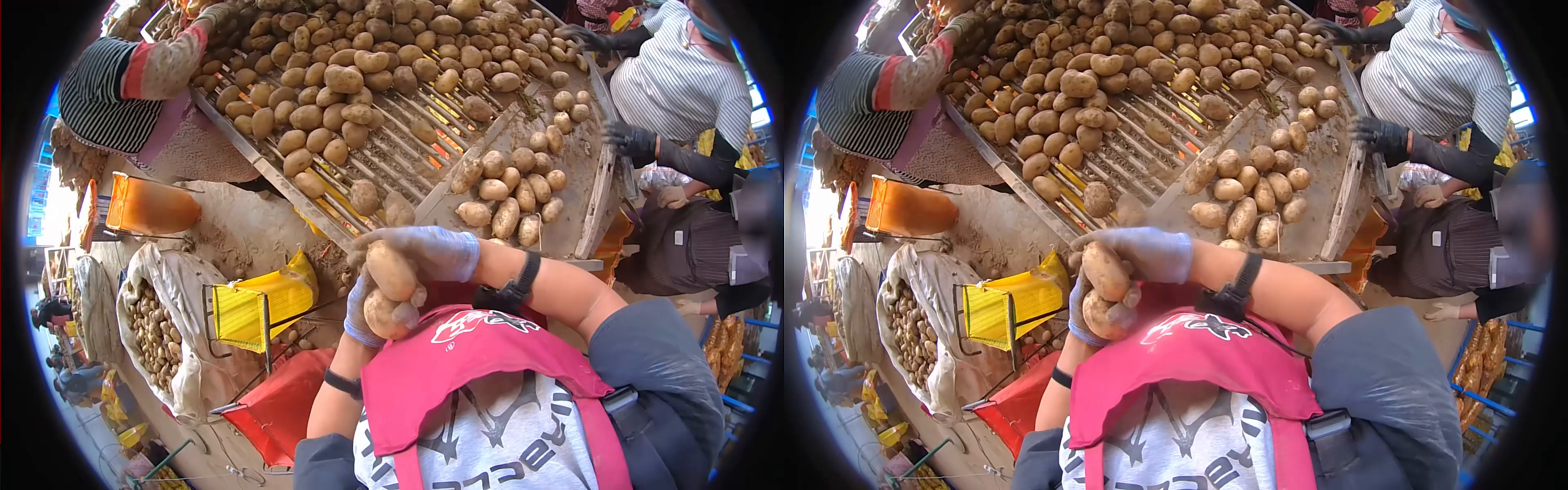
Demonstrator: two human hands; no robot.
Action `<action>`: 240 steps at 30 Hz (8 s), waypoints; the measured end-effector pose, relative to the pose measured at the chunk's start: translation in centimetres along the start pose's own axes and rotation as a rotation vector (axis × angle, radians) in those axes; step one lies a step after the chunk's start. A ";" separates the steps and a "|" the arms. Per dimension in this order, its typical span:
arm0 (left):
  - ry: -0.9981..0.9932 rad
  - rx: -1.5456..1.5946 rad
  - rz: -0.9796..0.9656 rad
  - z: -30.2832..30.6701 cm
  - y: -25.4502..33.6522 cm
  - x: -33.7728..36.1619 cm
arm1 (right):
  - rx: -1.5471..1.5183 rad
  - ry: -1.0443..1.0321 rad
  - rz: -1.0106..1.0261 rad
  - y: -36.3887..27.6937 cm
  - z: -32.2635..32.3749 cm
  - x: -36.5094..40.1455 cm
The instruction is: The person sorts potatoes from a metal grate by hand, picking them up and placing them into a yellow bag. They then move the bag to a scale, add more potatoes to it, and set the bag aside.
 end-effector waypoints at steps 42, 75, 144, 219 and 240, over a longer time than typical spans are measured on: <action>0.147 -1.631 0.219 0.6 -5.7 -19.0 | 1.837 0.610 -0.438 -14.9 18.7 15.3; 0.433 -1.951 -0.024 -0.9 13.4 -29.2 | 2.219 0.632 -0.422 -30.5 27.9 -1.4; 0.884 -1.176 -0.588 15.4 20.5 17.9 | 1.882 0.956 -0.485 0.9 10.9 4.8; 0.181 -1.238 -0.283 -6.2 4.6 -20.9 | 0.961 0.424 0.583 -14.7 12.4 9.2; 0.354 -0.770 -0.283 -2.7 1.3 -16.6 | 1.070 0.790 0.646 -7.3 10.5 8.3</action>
Point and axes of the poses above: each hand's wrist, its own x-axis away from the middle knuckle, its own z-axis out of the back of the hand, y = z × x, the point moved 4 cm from there along -x, towards the middle knuckle, and after that the axes turned 9 degrees about -y, right-handed, at the moved point
